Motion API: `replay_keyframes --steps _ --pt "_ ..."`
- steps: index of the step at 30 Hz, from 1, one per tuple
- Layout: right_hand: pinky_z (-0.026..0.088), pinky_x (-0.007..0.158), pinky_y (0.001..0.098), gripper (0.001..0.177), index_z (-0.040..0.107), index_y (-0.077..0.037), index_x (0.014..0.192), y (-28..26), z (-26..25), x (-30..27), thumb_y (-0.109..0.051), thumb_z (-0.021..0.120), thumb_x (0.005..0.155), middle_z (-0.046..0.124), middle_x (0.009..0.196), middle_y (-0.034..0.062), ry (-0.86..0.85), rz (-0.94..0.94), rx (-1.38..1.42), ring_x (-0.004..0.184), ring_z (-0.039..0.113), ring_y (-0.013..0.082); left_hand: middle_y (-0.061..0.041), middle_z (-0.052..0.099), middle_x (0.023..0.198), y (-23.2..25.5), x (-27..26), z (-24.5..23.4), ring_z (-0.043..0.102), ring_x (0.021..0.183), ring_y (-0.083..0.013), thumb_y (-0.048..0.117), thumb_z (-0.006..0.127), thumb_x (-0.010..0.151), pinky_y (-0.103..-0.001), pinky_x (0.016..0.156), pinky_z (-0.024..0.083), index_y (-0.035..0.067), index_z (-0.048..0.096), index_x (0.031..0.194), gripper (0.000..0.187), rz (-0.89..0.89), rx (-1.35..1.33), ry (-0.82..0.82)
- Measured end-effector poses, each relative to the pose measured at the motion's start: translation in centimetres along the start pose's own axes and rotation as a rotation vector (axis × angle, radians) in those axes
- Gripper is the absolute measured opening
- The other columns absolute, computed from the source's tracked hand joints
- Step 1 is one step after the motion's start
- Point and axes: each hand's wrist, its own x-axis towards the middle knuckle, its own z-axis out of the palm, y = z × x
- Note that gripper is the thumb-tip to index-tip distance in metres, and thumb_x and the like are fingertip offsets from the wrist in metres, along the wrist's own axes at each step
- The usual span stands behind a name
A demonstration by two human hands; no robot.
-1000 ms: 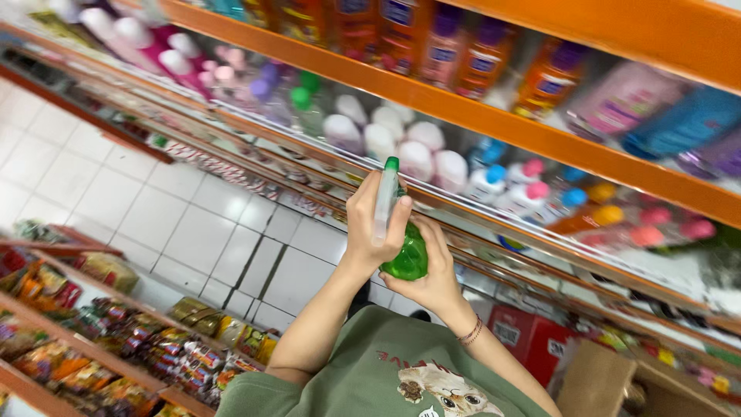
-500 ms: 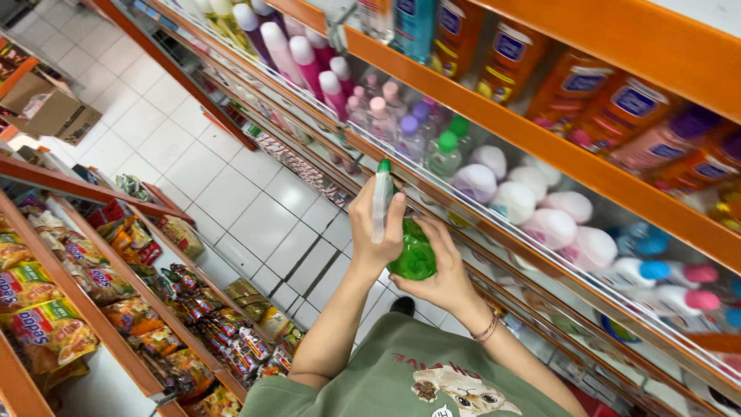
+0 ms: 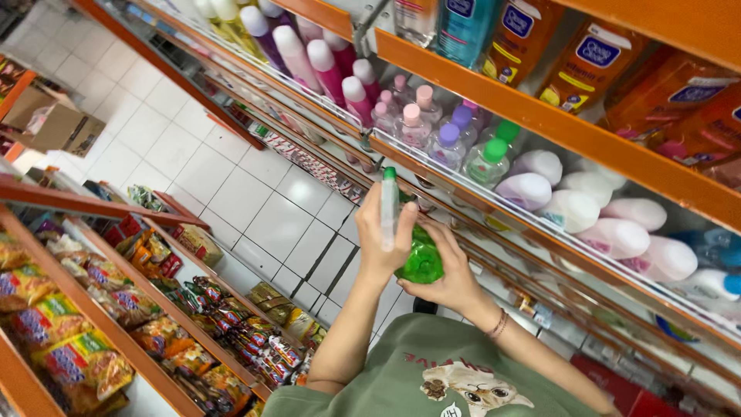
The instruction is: The person scans product barcodes with a handheld scanner, wipes shelves with a cloth, and restocks items from a cardboard box onto store shelves. The person handles skincare boxes, a green spray bottle, and yellow pouches, placing them on the shelves after scanning.
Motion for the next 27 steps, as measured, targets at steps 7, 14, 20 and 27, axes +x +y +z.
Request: replay_keyframes --steps 7,14,20,27 --pt "0.047 0.108 0.0439 0.1 0.046 0.003 0.142 2.8 -0.3 -5.5 -0.028 0.094 0.061 0.05 0.141 0.0246 0.218 0.096 -0.068 0.129 0.056 0.0398 -0.018 0.06 0.096 0.5 -1.2 3.6 0.063 0.086 -0.0376 0.017 0.072 0.089 -0.042 0.076 0.052 -0.002 0.062 0.109 0.03 0.175 -0.049 -0.258" --pt "0.046 0.109 0.0474 0.098 0.047 0.002 0.14 2.9 -3.7 -12.3 -0.028 0.094 0.059 0.056 0.136 0.0226 0.534 0.172 -0.288 0.128 0.058 0.04 -0.02 0.054 0.09 3.2 -3.6 11.0 0.056 0.081 -0.041 0.018 0.075 0.085 -0.047 0.072 0.049 -0.004 0.06 0.107 0.034 0.269 -0.135 -0.569" --pt "0.048 0.107 0.0468 0.101 0.045 0.001 0.142 1.2 -8.6 -20.1 -0.027 0.095 0.059 0.056 0.136 0.0226 0.73 0.211 -0.425 0.127 0.058 0.0391 -0.021 0.054 0.096 7.6 -9.5 18.2 0.058 0.086 -0.0419 0.016 0.072 0.084 -0.046 0.075 0.052 -0.005 0.061 0.11 0.035 0.376 -0.263 -0.776" --pt "0.052 0.106 0.0445 0.101 0.043 -0.002 0.145 -2.6 -13.9 -32.4 -0.025 0.095 0.061 0.055 0.141 0.0223 0.943 0.307 -0.456 0.126 0.061 0.0375 -0.02 0.06 0.101 13.5 -21.1 26.0 0.068 0.086 -0.035 0.014 0.072 0.084 -0.04 0.075 0.059 -0.004 0.06 0.109 0.033 0.25 -0.363 -1.089"
